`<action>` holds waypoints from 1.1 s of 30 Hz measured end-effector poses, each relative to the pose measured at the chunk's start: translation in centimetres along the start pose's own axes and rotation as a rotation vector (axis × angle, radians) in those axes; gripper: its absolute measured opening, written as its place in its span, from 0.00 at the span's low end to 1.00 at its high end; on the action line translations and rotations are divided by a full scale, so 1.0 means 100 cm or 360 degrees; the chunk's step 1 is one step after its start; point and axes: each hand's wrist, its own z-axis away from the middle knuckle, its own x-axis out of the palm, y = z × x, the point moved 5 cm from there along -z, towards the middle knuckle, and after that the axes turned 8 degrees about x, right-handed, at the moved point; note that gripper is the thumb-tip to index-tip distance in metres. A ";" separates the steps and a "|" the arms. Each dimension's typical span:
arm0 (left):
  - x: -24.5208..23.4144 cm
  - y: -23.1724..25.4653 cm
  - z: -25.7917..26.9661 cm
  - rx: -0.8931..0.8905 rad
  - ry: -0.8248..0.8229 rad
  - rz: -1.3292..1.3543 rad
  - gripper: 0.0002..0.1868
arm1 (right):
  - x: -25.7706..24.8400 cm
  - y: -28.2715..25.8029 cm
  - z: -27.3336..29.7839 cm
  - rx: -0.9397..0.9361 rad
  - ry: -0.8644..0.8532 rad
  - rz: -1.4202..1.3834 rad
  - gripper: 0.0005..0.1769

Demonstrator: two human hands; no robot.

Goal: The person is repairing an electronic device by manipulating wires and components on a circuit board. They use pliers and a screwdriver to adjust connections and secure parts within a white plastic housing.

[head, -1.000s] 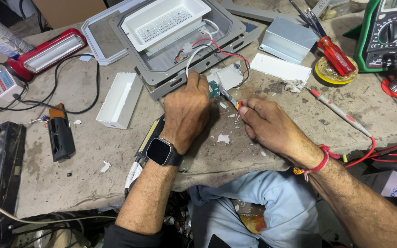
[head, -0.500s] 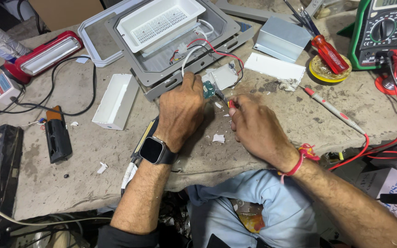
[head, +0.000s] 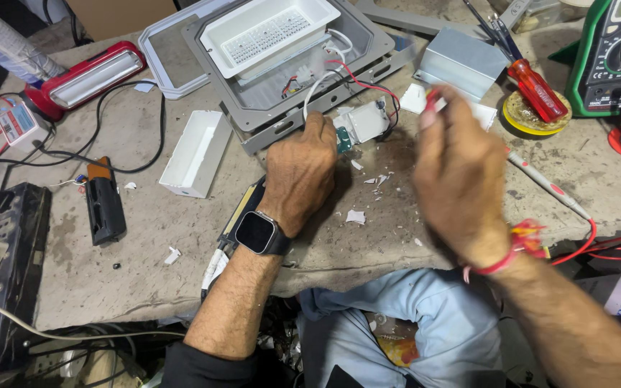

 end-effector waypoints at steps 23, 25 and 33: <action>-0.006 -0.001 0.010 -0.0167 0.0029 0.0301 0.29 | 0.033 0.033 0.037 0.0108 -0.0613 0.0377 0.18; -0.004 0.000 0.010 -0.0146 0.0047 0.0295 0.28 | 0.036 0.034 0.035 0.0070 -0.0605 0.0364 0.17; -0.004 0.001 0.010 -0.0025 0.0021 0.0220 0.23 | 0.044 0.045 0.026 0.0060 -0.0642 0.0024 0.17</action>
